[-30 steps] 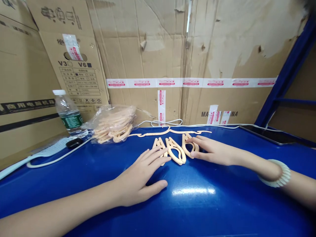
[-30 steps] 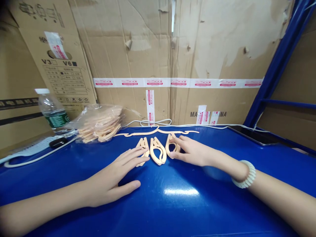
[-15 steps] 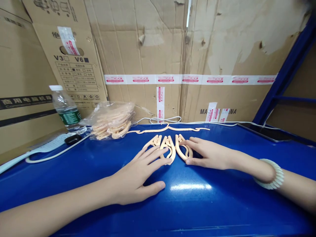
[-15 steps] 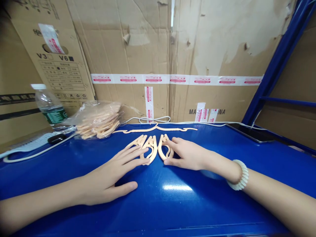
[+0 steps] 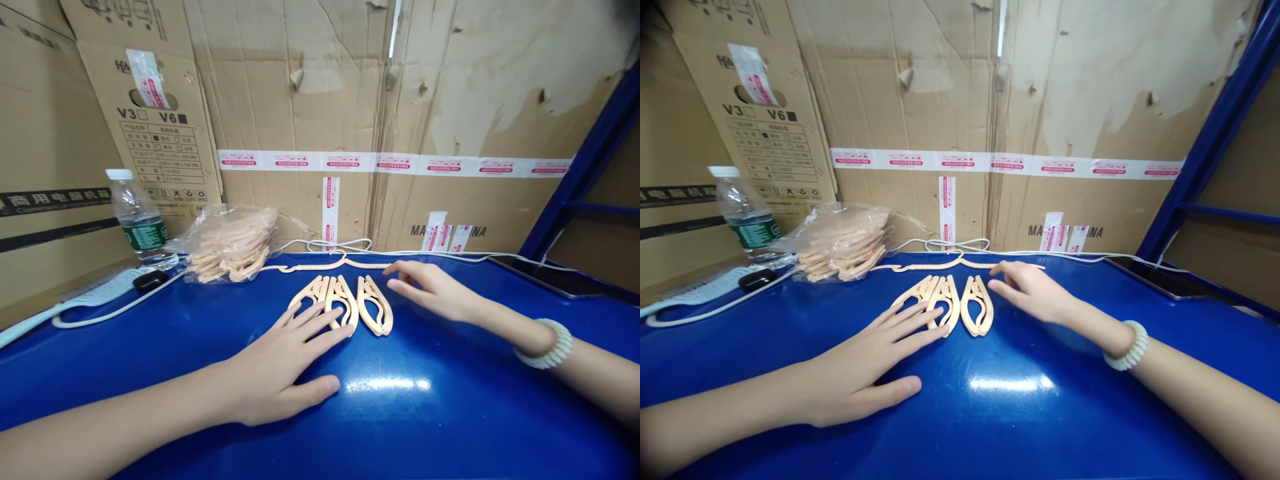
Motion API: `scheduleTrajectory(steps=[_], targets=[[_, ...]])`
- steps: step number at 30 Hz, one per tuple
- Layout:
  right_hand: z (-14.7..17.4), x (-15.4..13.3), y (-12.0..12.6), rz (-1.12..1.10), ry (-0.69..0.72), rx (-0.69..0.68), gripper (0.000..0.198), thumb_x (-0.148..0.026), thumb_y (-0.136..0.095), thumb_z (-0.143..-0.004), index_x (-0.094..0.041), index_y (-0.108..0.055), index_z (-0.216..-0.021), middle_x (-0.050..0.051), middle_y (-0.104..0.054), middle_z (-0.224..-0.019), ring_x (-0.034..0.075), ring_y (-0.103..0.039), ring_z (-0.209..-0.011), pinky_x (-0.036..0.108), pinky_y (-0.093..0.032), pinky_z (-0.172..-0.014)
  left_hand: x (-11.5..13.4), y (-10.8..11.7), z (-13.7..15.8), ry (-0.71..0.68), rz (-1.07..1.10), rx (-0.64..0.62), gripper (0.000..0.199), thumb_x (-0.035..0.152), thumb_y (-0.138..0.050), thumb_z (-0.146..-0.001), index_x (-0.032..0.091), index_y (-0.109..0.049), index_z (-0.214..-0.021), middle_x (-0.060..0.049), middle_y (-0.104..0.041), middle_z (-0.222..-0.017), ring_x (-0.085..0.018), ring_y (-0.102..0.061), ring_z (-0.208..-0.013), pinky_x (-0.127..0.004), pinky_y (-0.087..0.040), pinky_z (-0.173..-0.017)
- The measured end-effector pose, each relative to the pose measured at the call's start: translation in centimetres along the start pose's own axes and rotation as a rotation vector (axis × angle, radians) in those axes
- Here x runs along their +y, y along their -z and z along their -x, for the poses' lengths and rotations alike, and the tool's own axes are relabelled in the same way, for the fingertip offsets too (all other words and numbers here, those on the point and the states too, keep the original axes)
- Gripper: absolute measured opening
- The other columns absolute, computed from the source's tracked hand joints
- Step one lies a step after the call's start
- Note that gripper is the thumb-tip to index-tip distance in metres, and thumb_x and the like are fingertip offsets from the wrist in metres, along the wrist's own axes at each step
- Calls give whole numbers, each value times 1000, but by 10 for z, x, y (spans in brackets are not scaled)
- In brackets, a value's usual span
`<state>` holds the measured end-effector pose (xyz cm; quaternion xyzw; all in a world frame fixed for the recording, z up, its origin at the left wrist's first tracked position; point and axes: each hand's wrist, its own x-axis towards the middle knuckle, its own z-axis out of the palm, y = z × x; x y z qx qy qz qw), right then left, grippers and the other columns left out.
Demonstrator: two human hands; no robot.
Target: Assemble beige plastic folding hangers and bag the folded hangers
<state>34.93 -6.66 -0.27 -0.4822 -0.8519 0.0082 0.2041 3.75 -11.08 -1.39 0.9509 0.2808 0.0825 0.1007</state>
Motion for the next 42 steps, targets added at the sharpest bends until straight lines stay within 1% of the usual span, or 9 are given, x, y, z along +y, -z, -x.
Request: scheduleTrajectory(steps=[4, 8, 11, 15, 21, 28, 31, 36, 42], targets=[[-6, 48, -5, 112, -29, 149, 38, -41, -43, -92, -13, -60, -110, 15, -67, -99, 28, -63, -92, 43, -50, -83, -1, 0, 0, -14, 3, 23, 58, 49, -47, -93, 35, -30, -147, -4, -29, -155, -35, -21, -144, -63, -12, -114], [-6, 77, -20, 160, -41, 37, 51, -42, -41, -92, -8, -53, -129, 22, -53, -134, 33, -50, -125, 51, -39, -105, -1, -8, 1, -9, -14, 104, 59, 49, -54, -90, 36, -36, -145, -5, -24, -158, -35, -19, -144, -60, -18, -114], [-8, 82, -27, 142, -55, -72, 58, -45, -35, -94, -8, -46, -137, 21, -45, -143, 33, -41, -134, 52, -33, -110, -3, -17, 1, 6, -11, 223, 64, 46, -60, -86, 36, -38, -144, -5, -24, -158, -35, -19, -144, -58, -22, -114], [-9, 76, -25, 157, -45, -63, 55, -43, -36, -95, -8, -50, -135, 20, -54, -132, 32, -50, -124, 49, -38, -105, -6, -22, -1, 57, 15, 313, 66, 42, -62, -84, 28, -38, -144, -8, -30, -155, -34, -21, -144, -55, -24, -115], [-10, 67, -23, 186, 5, -2, 43, -36, -39, -94, -12, -61, -121, 15, -61, -98, 28, -58, -95, 45, -48, -88, -3, -12, -1, 144, 32, 290, 41, 38, -56, -87, 24, -52, -126, -10, -50, -139, -31, -39, -133, -52, -36, -108], [-9, 59, -23, 59, 15, 29, 35, -38, -39, -95, -16, -61, -109, 12, -59, -102, 25, -57, -97, 41, -47, -90, -2, -11, -4, 204, 92, 359, 36, 29, -57, -85, 25, -52, -120, -8, -56, -128, -29, -47, -124, -50, -38, -103], [-10, 57, -23, 28, 3, 28, 30, -36, -41, -93, -17, -62, -101, 11, -59, -99, 24, -58, -95, 39, -47, -88, -7, -9, -7, 203, 217, 453, 30, 25, -53, -86, 24, -52, -116, -8, -57, -125, -27, -49, -122, -48, -39, -104], [-10, 56, -20, 16, -89, 38, 21, -32, -46, -85, -16, -59, -86, 8, -62, -82, 21, -59, -71, 35, -48, -67, -12, -7, -9, 233, 297, 645, 25, 27, -53, -87, 25, -54, -112, -8, -46, -138, -26, -37, -135, -49, -33, -110], [-4, 59, 7, -28, -159, 63, 16, -34, -50, -77, -19, -56, -76, 4, -66, -70, 19, -62, -64, 30, -47, -61, -16, -4, -11, 325, 533, 720, 27, 29, -57, -81, 23, -55, -107, -9, -51, -134, -27, -44, -131, -50, -40, -106]])
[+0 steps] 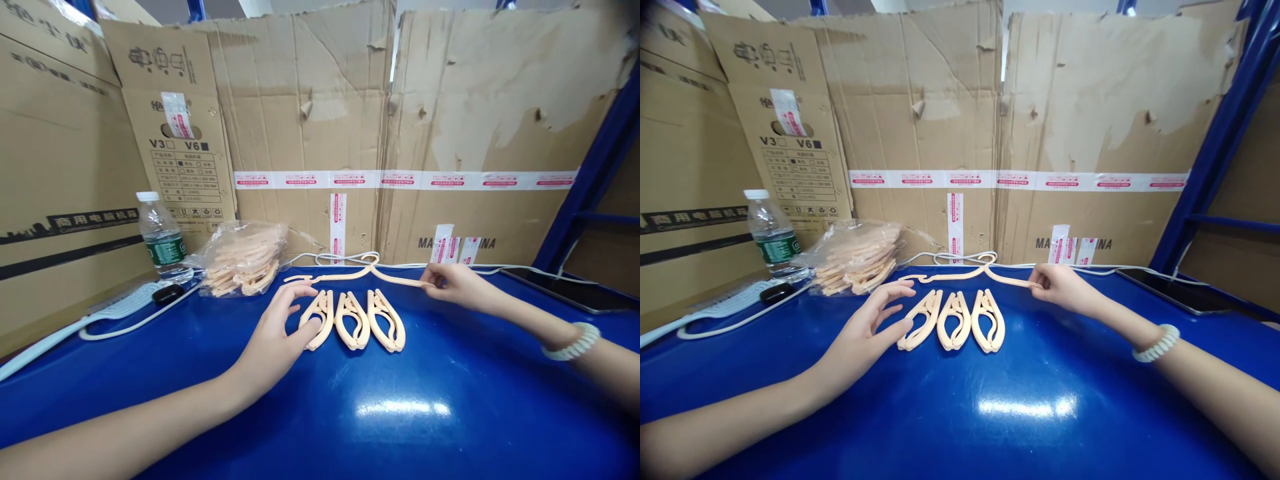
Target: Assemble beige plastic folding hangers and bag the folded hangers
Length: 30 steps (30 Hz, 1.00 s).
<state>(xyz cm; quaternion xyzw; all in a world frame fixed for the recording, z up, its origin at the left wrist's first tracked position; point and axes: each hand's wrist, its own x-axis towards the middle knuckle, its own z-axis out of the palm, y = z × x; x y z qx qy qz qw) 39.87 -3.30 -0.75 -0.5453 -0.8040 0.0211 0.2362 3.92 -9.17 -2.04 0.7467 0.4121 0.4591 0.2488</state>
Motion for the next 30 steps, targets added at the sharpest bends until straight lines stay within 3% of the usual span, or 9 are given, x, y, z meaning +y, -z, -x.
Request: scheduleTrajectory(steps=[5, 10, 14, 16, 19, 21, 25, 28, 30], targets=[[10, -11, 37, -76, -53, 90, 18, -37, -56, -78, -19, -57, -74, 6, -66, -71, 19, -61, -66, 32, -46, -64, -9, 8, -14, 261, 193, -10, 31, 27, -57, -81, 20, -57, -111, -13, -60, -129, -28, -50, -128, -51, -42, -107], [23, -28, 48, -249, -70, 75, 31, -49, -63, -78, -20, -57, -72, 7, -63, -69, 19, -58, -65, 33, -46, -63, -16, 18, -23, 348, 393, 48, 38, 27, -60, -82, 15, -57, -118, -19, -53, -136, -30, -53, -125, -47, -49, -103], [28, -44, 38, -270, -14, 12, 28, -45, -65, -79, -19, -57, -74, 7, -64, -74, 19, -58, -69, 31, -47, -62, -7, 19, -23, 349, 459, 70, 31, 29, -62, -80, 17, -58, -108, -14, -63, -119, -28, -57, -120, -46, -50, -100], [30, -52, 32, -254, 16, -35, 23, -39, -65, -79, -19, -56, -73, 6, -64, -74, 17, -57, -66, 29, -46, -58, 1, 16, -20, 312, 379, 10, 36, 29, -64, -77, 19, -58, -110, -10, -64, -115, -27, -60, -114, -45, -52, -96], [32, -60, 24, -246, 69, -45, 20, -36, -61, -81, -19, -55, -74, 4, -63, -72, 15, -56, -62, 26, -45, -52, 9, 13, -12, 206, 184, -94, 51, 29, -68, -70, 21, -58, -120, -9, -59, -126, -27, -63, -106, -40, -56, -85], [33, -62, 21, -232, 105, -39, 18, -36, -59, -83, -19, -57, -77, 3, -63, -73, 14, -56, -62, 25, -44, -50, 14, 11, -7, 164, 107, -170, 48, 30, -65, -73, 20, -61, -120, -9, -63, -120, -24, -66, -93, -35, -56, -74], [34, -59, 22, -19, 230, -27, 19, -36, -52, -89, -21, -64, -93, 5, -65, -81, 17, -59, -68, 29, -47, -57, 18, 10, -4, 193, 127, -159, 31, 34, -60, -79, 19, -67, -106, -2, -70, -80, -15, -61, -59, -27, -50, -57], [32, -56, 23, 258, 388, 44, 26, -34, -44, -94, -21, -66, -93, 9, -65, -82, 22, -58, -78, 35, -47, -67, 15, 8, -5, 236, 184, -53, 28, 31, -70, -72, 17, -67, -96, 0, -68, -74, -14, -60, -58, -25, -48, -56], [32, -55, 21, 433, 419, 95, 30, -31, -39, -96, -20, -66, -90, 10, -66, -80, 24, -57, -76, 37, -45, -66, 9, 7, -7, 284, 249, -20, 30, 30, -73, -69, 16, -66, -95, 0, -67, -71, -14, -61, -60, -24, -48, -58]])
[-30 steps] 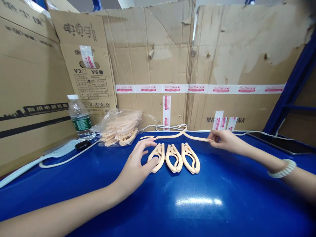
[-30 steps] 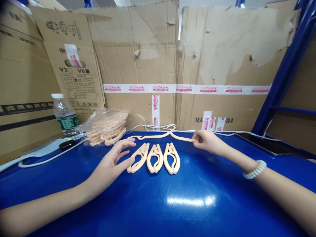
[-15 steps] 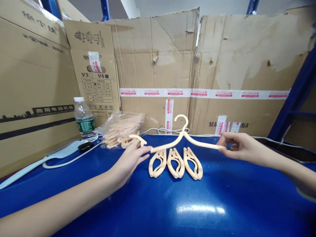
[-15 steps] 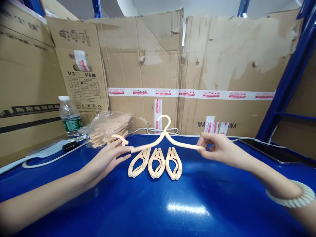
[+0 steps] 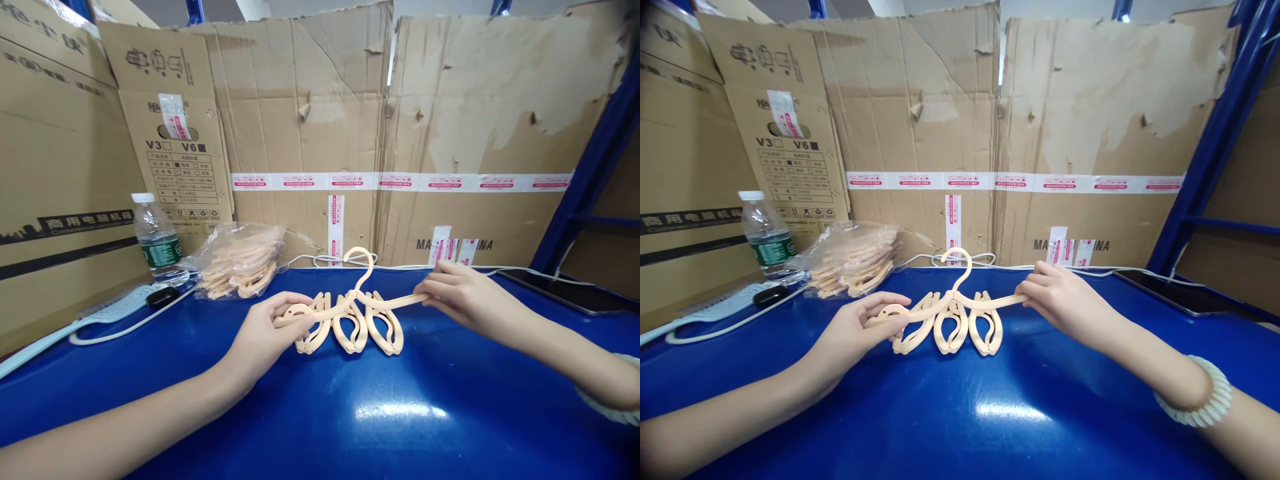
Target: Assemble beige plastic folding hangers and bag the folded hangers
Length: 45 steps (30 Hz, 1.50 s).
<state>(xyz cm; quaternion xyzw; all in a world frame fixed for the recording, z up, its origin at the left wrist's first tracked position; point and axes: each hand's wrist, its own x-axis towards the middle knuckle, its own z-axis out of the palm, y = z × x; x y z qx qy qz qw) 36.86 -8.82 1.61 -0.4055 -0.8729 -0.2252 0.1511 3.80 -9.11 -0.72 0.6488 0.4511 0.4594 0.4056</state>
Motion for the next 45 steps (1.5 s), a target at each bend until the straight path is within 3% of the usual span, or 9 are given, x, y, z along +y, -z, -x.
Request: scheduleTrajectory(steps=[7, 11, 17, 21, 24, 29, 35, 41, 45], targets=[[4, -11, -8, 418, 58, 127, 34, -1, -37, -83, -17, -62, -99, 11, -68, -106, 17, -60, -57, 31, -45, -53, -15, 1, -5, 15, 221, 53, 28, 31, -77, -69, 15, -63, -87, 0, -67, -70, -14, -64, -70, -22, -50, -66], [3, -16, -9, 446, 58, 175, 37, 3, -34, -81, -15, -61, -99, 18, -58, -124, 20, -66, -71, 33, -51, -58, -19, 1, -4, 37, 276, 40, 25, 29, -78, -70, 14, -64, -84, -2, -69, -74, -14, -65, -76, -23, -51, -74], [-1, -22, -19, -275, -133, 241, 35, -18, -42, -93, -19, -49, -128, 16, -55, -124, 20, -65, -90, 33, -57, -71, -17, 0, -6, 93, 384, 86, 25, 25, -79, -68, 14, -64, -84, -3, -69, -82, -16, -66, -86, -27, -53, -82], [-4, -20, -24, -684, -322, 155, 30, -35, -54, -89, -19, -56, -115, 11, -67, -102, 23, -66, -90, 37, -57, -77, -15, -2, -8, 90, 442, 115, 26, 23, -80, -66, 13, -62, -82, -3, -67, -83, -17, -66, -89, -27, -53, -84], [-5, -18, -23, -882, -381, 138, 25, -39, -56, -88, -20, -61, -102, 10, -69, -103, 24, -65, -96, 40, -53, -86, -16, -2, -6, 67, 430, 108, 29, 25, -80, -68, 14, -61, -87, -3, -68, -84, -16, -66, -86, -26, -54, -81], [-7, -31, -17, -1109, -497, 190, 30, -43, -63, -84, -20, -63, -103, 3, -65, -81, 16, -58, -69, 33, -52, -68, -12, -4, 1, 60, 346, 6, 32, 29, -78, -72, 15, -60, -94, -3, -70, -82, -15, -66, -77, -21, -53, -67], [-10, -71, -12, -1558, -633, 281, 44, -35, -77, -74, -24, -45, -102, -1, -65, -78, 12, -59, -62, 28, -51, -61, -4, -13, 10, 34, 237, -138, 28, 32, -74, -77, 14, -65, -95, -5, -72, -86, -14, -65, -76, -21, -52, -65], [-9, -90, -16, -1608, -481, 28, 21, -32, -70, -83, -20, -55, -90, 1, -67, -82, 10, -58, -69, 25, -48, -68, -5, -16, 13, -21, 219, -166, 27, 29, -75, -75, 14, -65, -95, -3, -71, -77, -13, -65, -70, -22, -54, -64], [-7, -95, -15, -1484, -350, -158, 21, -34, -61, -89, -20, -68, -103, 5, -69, -102, 13, -60, -84, 27, -48, -77, -6, -17, 13, -53, 211, -173, 26, 28, -74, -75, 14, -66, -96, -2, -70, -78, -12, -64, -68, -21, -53, -64]])
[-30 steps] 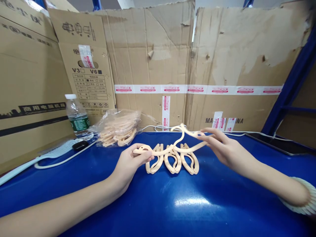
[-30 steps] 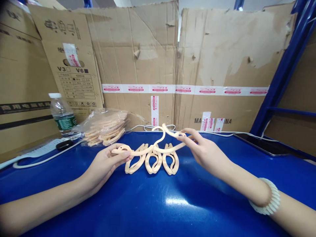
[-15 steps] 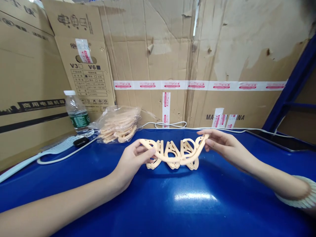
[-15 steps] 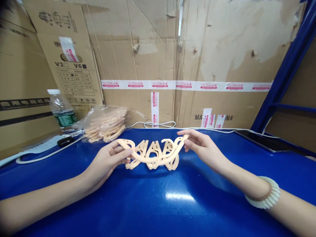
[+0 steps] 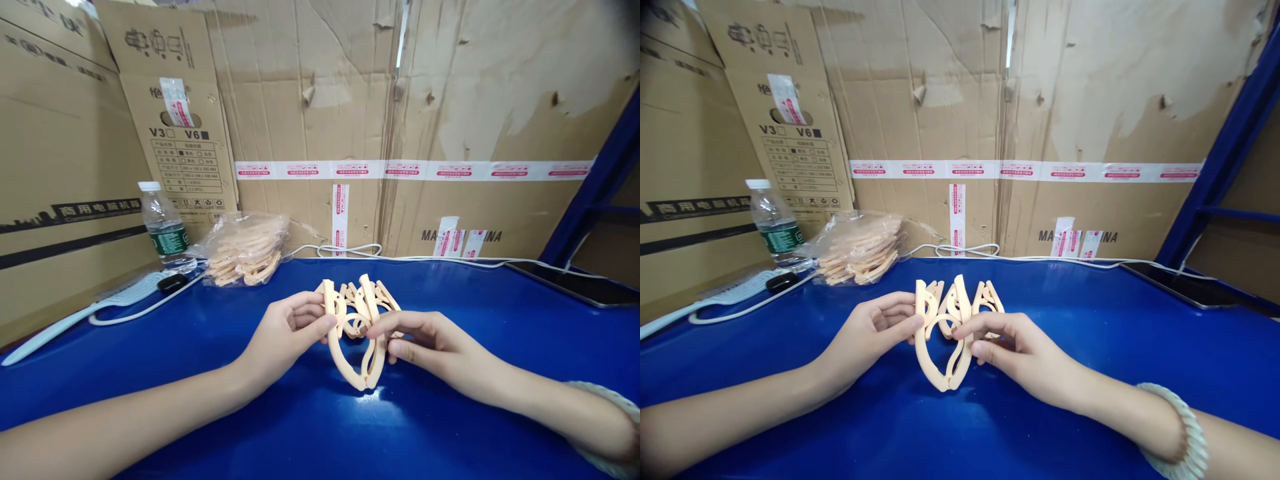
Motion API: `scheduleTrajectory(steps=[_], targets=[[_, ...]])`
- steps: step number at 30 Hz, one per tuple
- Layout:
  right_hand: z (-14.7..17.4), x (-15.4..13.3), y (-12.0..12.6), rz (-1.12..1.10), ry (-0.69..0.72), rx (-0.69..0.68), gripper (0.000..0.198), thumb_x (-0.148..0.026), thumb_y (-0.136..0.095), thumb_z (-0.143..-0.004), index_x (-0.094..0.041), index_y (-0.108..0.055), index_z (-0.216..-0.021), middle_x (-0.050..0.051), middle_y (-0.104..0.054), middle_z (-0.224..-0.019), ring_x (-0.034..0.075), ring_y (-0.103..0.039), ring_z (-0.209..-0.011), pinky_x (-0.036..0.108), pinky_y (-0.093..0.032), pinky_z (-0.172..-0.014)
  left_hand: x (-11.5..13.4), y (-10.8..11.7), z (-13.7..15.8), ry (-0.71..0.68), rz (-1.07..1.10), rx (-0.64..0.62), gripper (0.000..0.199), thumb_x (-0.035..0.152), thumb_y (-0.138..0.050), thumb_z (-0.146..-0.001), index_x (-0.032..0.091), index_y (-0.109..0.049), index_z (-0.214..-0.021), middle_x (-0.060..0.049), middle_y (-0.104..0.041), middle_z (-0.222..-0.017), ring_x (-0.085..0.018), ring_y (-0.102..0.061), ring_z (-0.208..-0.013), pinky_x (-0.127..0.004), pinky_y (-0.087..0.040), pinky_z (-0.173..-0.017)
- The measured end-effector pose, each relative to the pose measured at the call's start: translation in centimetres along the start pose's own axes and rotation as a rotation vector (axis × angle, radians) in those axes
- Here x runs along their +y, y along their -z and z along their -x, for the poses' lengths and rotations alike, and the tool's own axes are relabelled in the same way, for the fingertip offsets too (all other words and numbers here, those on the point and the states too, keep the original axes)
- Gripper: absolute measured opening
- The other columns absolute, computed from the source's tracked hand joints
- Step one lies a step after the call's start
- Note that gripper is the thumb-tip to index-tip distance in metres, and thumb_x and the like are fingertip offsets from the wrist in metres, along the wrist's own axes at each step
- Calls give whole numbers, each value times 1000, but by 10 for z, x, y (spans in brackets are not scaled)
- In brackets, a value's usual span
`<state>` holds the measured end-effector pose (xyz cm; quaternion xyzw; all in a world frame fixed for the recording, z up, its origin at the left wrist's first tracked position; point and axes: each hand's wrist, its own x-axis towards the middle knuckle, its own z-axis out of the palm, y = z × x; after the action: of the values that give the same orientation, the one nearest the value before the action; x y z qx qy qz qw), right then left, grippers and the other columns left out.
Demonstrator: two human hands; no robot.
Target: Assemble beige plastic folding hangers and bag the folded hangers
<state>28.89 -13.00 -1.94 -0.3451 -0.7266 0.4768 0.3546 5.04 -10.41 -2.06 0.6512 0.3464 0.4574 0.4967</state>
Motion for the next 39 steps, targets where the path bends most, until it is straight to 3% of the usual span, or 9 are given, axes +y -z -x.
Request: scheduleTrajectory(steps=[4, 8, 15, 20, 28, 39], targets=[[2, -3, 0, 22, -5, -10, 29, -35, -60, -89, -24, -67, -116, 5, -69, -109, 16, -62, -90, 30, -50, -81, -2, 1, 0, -29, 27, 85, 33, 26, -76, -72, 17, -61, -100, -1, -68, -82, -14, -64, -76, -22, -54, -63], [5, -3, 0, 37, -13, 4, 32, -36, -61, -88, -27, -66, -118, 5, -67, -115, 20, -63, -100, 35, -50, -90, -1, 1, 2, -90, -33, 91, 21, 24, -76, -74, 18, -60, -87, -1, -65, -84, -15, -64, -82, -22, -54, -68], [7, -4, -2, 104, -37, -11, 35, -38, -60, -88, -26, -64, -121, 6, -68, -115, 23, -65, -100, 41, -52, -91, 3, -4, 9, -204, -86, -67, 9, 20, -69, -79, 18, -65, -87, -5, -63, -100, -20, -62, -99, -30, -53, -88], [10, -9, -4, 156, -21, -11, 36, -39, -60, -88, -30, -63, -123, 5, -64, -122, 25, -62, -106, 39, -52, -90, 2, -5, 9, -162, -78, -145, 16, 18, -67, -80, 19, -67, -96, -6, -63, -107, -20, -64, -99, -27, -54, -82], [12, -13, 0, 58, -11, -13, 39, -37, -59, -89, -25, -57, -126, 8, -64, -116, 21, -63, -100, 40, -51, -91, 3, -5, 8, -70, 0, -54, 18, 20, -72, -75, 18, -68, -93, -6, -66, -104, -20, -67, -95, -29, -56, -84], [12, -14, 1, 170, -1, -19, 26, -40, -57, -90, -25, -64, -110, 5, -65, -110, 19, -60, -92, 33, -50, -82, 3, -4, 11, -111, -59, -94, 24, 20, -69, -78, 22, -73, -102, -8, -64, -119, -24, -60, -114, -31, -53, -94]])
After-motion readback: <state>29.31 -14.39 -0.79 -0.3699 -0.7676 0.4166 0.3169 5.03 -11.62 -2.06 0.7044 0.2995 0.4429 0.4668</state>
